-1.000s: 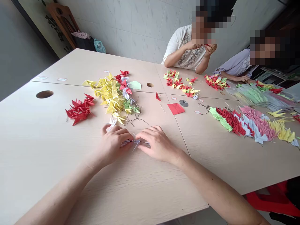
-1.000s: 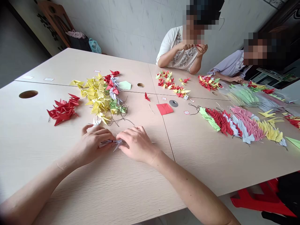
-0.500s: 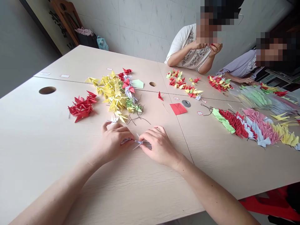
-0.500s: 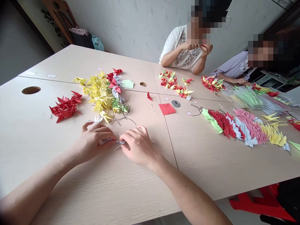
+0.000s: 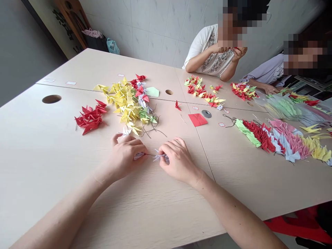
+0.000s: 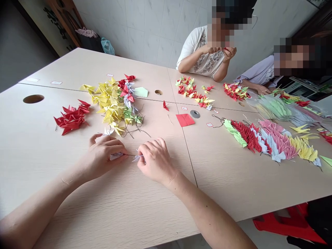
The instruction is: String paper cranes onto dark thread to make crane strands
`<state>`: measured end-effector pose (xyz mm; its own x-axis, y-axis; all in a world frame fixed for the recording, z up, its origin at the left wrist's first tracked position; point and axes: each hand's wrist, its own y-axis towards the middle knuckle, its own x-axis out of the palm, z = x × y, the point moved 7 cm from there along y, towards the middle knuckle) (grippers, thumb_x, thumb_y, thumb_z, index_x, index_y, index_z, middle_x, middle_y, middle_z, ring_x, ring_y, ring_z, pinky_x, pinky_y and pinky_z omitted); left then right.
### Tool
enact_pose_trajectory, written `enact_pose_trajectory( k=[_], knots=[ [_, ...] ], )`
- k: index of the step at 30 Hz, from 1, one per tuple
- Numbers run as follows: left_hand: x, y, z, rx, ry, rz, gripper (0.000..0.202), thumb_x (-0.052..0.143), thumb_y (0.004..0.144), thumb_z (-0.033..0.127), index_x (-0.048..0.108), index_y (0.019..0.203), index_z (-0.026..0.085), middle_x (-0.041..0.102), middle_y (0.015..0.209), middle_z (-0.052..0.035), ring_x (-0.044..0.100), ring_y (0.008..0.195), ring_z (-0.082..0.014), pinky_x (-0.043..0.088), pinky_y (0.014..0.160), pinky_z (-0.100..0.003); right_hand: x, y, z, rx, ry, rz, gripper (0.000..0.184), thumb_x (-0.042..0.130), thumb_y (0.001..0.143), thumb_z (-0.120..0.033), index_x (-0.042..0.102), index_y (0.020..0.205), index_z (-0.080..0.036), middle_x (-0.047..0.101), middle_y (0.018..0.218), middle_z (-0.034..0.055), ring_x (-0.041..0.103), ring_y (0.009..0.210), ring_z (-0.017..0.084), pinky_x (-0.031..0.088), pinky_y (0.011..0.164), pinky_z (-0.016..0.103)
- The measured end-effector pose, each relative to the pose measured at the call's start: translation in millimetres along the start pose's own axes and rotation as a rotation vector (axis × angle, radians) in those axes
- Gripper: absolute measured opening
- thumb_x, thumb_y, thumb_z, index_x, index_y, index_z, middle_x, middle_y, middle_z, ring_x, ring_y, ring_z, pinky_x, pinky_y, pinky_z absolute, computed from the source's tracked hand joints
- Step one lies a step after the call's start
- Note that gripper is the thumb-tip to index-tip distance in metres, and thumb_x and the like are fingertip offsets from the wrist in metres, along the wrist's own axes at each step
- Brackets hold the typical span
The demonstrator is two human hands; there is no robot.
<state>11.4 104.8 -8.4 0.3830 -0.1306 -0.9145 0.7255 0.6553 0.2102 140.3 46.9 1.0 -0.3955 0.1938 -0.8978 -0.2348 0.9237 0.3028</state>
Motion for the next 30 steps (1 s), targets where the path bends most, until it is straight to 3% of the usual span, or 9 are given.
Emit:
enact_pose_trajectory(
  k=[7,11,15,22,28,30],
  knots=[
    [0.7,-1,1,0.015,0.015,-0.003,0.015,0.052,0.086,0.025,0.065,0.078,0.027,0.069,0.077,0.0033,0.057,0.087,-0.0204,0.016,0.097,-0.051,-4,-1,0,0.081,-0.091,-0.012,0.01,0.051,0.074,-0.01,0.051,0.077,-0.02,0.061,0.077,0.0005,0.054,0.078,0.018,0.029,0.098,0.04],
    [1.9,-1,-1,0.008,0.017,-0.015,0.016,0.052,0.087,0.026,0.065,0.078,0.026,0.069,0.078,0.0018,0.057,0.088,-0.0208,0.015,0.097,-0.052,-16,1,7,0.1,0.082,-0.085,0.014,0.054,0.079,-0.011,0.054,0.088,-0.021,0.064,0.09,0.0002,0.057,0.086,0.017,0.035,0.092,0.036],
    [3.4,-1,-2,0.008,0.005,-0.019,0.014,0.053,0.085,0.026,0.066,0.08,0.027,0.069,0.078,0.0018,0.057,0.088,-0.021,0.014,0.098,-0.052,-30,3,18,0.135,0.218,-0.045,0.017,0.052,0.082,-0.008,0.056,0.092,-0.022,0.065,0.092,0.0006,0.059,0.088,0.016,0.039,0.085,0.031],
    [-1.4,0,1,-0.003,0.007,0.0,0.016,0.053,0.086,0.028,0.068,0.079,0.027,0.07,0.078,0.0018,0.058,0.087,-0.0209,0.014,0.101,-0.053,-7,3,15,0.092,0.21,-0.098,0.008,0.064,0.083,-0.015,0.061,0.081,-0.022,0.065,0.089,0.0001,0.058,0.09,0.016,0.038,0.084,0.031],
    [-8.6,-2,15,0.03,0.0,0.054,0.026,0.058,0.083,0.052,0.068,0.082,0.028,0.07,0.09,-0.0002,0.058,0.097,-0.0254,0.009,0.104,-0.057,3,3,18,0.166,0.217,-0.089,0.009,0.065,0.084,-0.016,0.062,0.078,-0.021,0.065,0.085,-0.001,0.059,0.086,0.015,0.037,0.082,0.031],
    [-5.7,-2,19,0.058,0.017,0.068,0.024,0.06,0.083,0.051,0.068,0.086,0.029,0.071,0.091,-0.0004,0.058,0.097,-0.0259,0.009,0.103,-0.058,-1,5,20,0.168,0.228,-0.094,0.007,0.065,0.084,-0.017,0.062,0.079,-0.021,0.065,0.087,-0.0009,0.059,0.089,0.016,0.038,0.084,0.032]
  ],
)
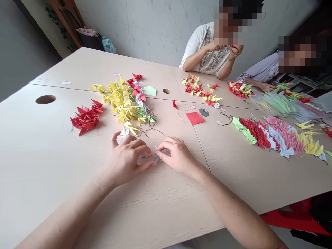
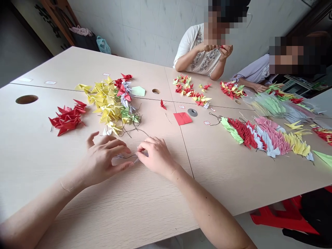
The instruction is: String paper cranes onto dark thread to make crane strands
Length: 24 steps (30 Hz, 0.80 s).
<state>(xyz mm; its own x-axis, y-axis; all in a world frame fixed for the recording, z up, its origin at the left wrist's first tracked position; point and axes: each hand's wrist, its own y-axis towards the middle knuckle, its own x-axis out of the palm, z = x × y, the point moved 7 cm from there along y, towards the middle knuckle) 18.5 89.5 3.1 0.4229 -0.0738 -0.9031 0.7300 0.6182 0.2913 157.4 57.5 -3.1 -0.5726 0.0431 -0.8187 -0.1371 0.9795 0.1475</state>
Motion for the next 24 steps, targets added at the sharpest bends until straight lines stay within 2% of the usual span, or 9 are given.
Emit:
enact_pose_trajectory(
  k=[3,5,7,10,16,24],
  knots=[
    [8.0,0,4,0.016,0.017,-0.008,0.015,0.06,0.086,0.042,0.067,0.087,0.029,0.071,0.085,0.0,0.058,0.094,-0.0248,0.011,0.103,-0.057,-18,-1,1,-0.009,0.019,0.018,0.004,0.065,0.085,-0.02,0.061,0.086,-0.022,0.065,0.092,-0.0001,0.059,0.092,0.016,0.04,0.085,0.031],
    [12.5,0,5,0.01,0.012,-0.021,0.014,0.059,0.087,0.039,0.067,0.085,0.028,0.071,0.081,-0.0004,0.058,0.092,-0.0239,0.012,0.103,-0.057,-31,-4,2,-0.02,0.018,0.02,0.01,0.066,0.084,-0.023,0.06,0.092,-0.023,0.065,0.096,0.0007,0.059,0.093,0.017,0.042,0.085,0.031],
    [15.5,1,5,-0.001,-0.003,-0.034,0.016,0.056,0.089,0.037,0.067,0.083,0.027,0.071,0.078,-0.0002,0.058,0.089,-0.0225,0.012,0.104,-0.056,-35,-9,2,-0.044,0.014,-0.048,0.015,0.069,0.082,-0.023,0.06,0.095,-0.024,0.064,0.101,0.0008,0.058,0.098,0.018,0.042,0.087,0.031],
    [17.3,2,5,-0.014,-0.017,-0.046,0.016,0.053,0.09,0.029,0.066,0.081,0.028,0.07,0.075,0.0014,0.058,0.086,-0.0207,0.013,0.103,-0.056,-28,-17,2,-0.093,0.0,-0.151,0.022,0.07,0.079,-0.016,0.061,0.096,-0.026,0.063,0.104,-0.0003,0.056,0.103,0.018,0.041,0.09,0.031],
    [19.6,2,2,-0.018,-0.022,-0.059,0.019,0.051,0.091,0.024,0.066,0.081,0.027,0.07,0.075,0.0011,0.058,0.084,-0.0197,0.015,0.102,-0.054,-16,-19,11,-0.098,-0.023,-0.096,0.017,0.066,0.083,-0.014,0.059,0.095,-0.023,0.064,0.098,0.001,0.057,0.096,0.017,0.041,0.085,0.031],
    [18.9,1,2,-0.007,-0.011,-0.054,0.021,0.049,0.09,0.022,0.068,0.089,0.03,0.07,0.081,0.0007,0.058,0.085,-0.0201,0.017,0.1,-0.052,-15,-19,15,-0.105,-0.018,-0.118,0.011,0.065,0.084,-0.013,0.062,0.086,-0.023,0.063,0.091,-0.0015,0.056,0.092,0.015,0.039,0.085,0.03]
  ],
)
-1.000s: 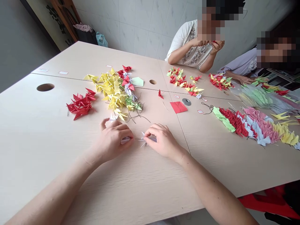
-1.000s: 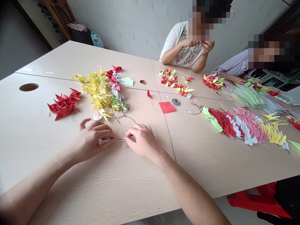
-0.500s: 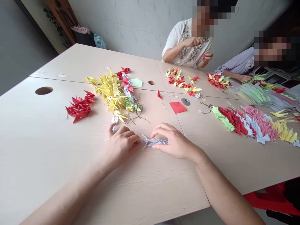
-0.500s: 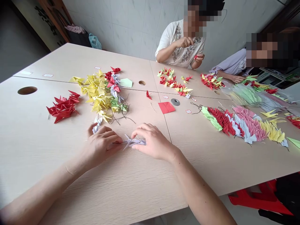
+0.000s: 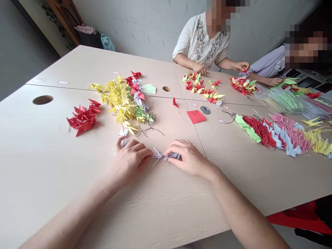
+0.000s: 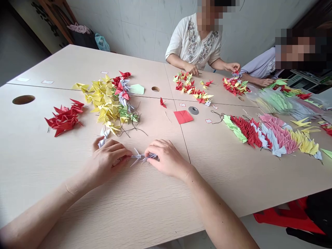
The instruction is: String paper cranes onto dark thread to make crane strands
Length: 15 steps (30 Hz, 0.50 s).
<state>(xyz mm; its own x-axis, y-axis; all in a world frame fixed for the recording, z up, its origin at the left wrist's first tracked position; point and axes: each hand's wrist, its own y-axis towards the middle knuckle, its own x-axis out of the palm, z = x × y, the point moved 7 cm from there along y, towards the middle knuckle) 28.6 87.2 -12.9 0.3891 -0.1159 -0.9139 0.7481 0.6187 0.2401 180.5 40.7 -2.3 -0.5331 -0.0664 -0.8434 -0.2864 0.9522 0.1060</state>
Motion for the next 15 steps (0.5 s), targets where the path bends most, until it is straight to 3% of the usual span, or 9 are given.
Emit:
enact_pose_trajectory(
  k=[15],
  knots=[
    [-1.4,-0.4,2.9,-0.016,-0.044,-0.027,0.019,0.047,0.088,0.016,0.062,0.088,0.028,0.067,0.079,0.0021,0.057,0.083,-0.0189,0.017,0.099,-0.049,2.6,0.3,3.1,-0.026,0.072,-0.033,0.008,0.064,0.086,-0.014,0.064,0.086,-0.022,0.064,0.089,-0.001,0.056,0.091,0.015,0.04,0.084,0.03]
  ],
)
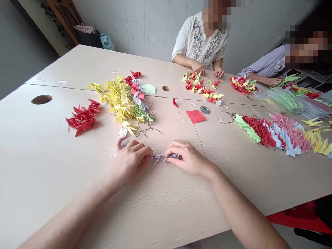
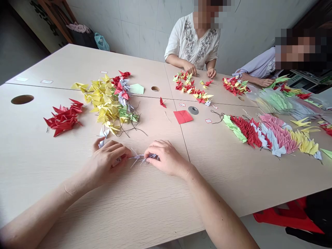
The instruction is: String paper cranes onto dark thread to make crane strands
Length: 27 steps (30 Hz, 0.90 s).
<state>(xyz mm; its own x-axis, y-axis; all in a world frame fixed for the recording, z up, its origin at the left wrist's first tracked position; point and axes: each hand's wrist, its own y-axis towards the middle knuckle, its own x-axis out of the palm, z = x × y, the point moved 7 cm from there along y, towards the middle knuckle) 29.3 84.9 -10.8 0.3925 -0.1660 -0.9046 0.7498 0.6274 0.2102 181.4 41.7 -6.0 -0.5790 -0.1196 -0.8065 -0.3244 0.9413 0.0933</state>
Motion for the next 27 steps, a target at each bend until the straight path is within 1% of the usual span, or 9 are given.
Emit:
enact_pose_trajectory(
  k=[4,7,10,15,20,23,27],
  knots=[
    [0.6,-0.1,-1.3,0.019,-0.008,0.007,0.025,0.047,0.089,0.016,0.066,0.093,0.033,0.068,0.082,0.002,0.057,0.084,-0.0195,0.017,0.098,-0.049,-0.6,0.4,-0.3,0.004,0.009,0.012,0.009,0.065,0.085,-0.013,0.064,0.085,-0.022,0.065,0.089,-0.0015,0.057,0.089,0.014,0.04,0.083,0.029],
    [1.5,0.0,-2.3,0.028,-0.017,-0.01,0.028,0.047,0.089,0.016,0.067,0.095,0.035,0.068,0.082,0.0016,0.057,0.084,-0.0196,0.017,0.097,-0.049,-0.9,0.7,-0.6,0.003,0.01,0.019,0.009,0.065,0.085,-0.013,0.064,0.084,-0.022,0.065,0.089,-0.0013,0.057,0.089,0.015,0.04,0.083,0.029],
    [1.4,-0.1,-2.1,0.02,-0.03,-0.024,0.03,0.046,0.089,0.015,0.067,0.098,0.035,0.067,0.083,0.0019,0.057,0.085,-0.0191,0.017,0.098,-0.049,-0.8,0.5,-0.8,0.001,0.014,0.018,0.009,0.065,0.085,-0.013,0.064,0.085,-0.022,0.065,0.089,-0.0017,0.057,0.088,0.014,0.039,0.084,0.029],
    [1.0,-0.4,-2.0,-0.003,-0.036,-0.013,0.028,0.046,0.088,0.015,0.066,0.097,0.032,0.068,0.085,0.0027,0.058,0.087,-0.0191,0.017,0.1,-0.049,-0.2,0.6,-0.3,-0.001,0.03,0.006,0.008,0.064,0.086,-0.014,0.064,0.086,-0.022,0.065,0.09,-0.002,0.057,0.089,0.013,0.039,0.085,0.028],
    [2.9,-0.5,-2.0,0.017,-0.019,-0.019,0.032,0.046,0.088,0.015,0.067,0.098,0.037,0.068,0.086,0.0037,0.058,0.089,-0.0199,0.017,0.1,-0.05,0.9,1.0,1.6,0.005,0.045,0.007,0.009,0.064,0.086,-0.013,0.063,0.086,-0.022,0.065,0.09,-0.0015,0.056,0.088,0.014,0.039,0.083,0.028],
    [3.3,-0.6,-1.1,0.03,-0.014,-0.027,0.035,0.046,0.088,0.014,0.066,0.102,0.038,0.066,0.083,0.0034,0.058,0.089,-0.02,0.018,0.099,-0.05,1.3,0.6,2.5,0.009,0.051,0.009,0.009,0.065,0.085,-0.014,0.062,0.088,-0.022,0.065,0.091,-0.0015,0.056,0.088,0.014,0.039,0.082,0.028],
    [1.4,-0.4,-0.5,0.025,-0.022,-0.023,0.032,0.046,0.087,0.014,0.065,0.102,0.036,0.067,0.085,0.0034,0.058,0.088,-0.0188,0.017,0.1,-0.049,1.2,0.5,2.9,0.011,0.048,0.009,0.009,0.065,0.085,-0.013,0.062,0.087,-0.021,0.064,0.09,-0.0011,0.056,0.088,0.014,0.04,0.082,0.028]
  ],
)
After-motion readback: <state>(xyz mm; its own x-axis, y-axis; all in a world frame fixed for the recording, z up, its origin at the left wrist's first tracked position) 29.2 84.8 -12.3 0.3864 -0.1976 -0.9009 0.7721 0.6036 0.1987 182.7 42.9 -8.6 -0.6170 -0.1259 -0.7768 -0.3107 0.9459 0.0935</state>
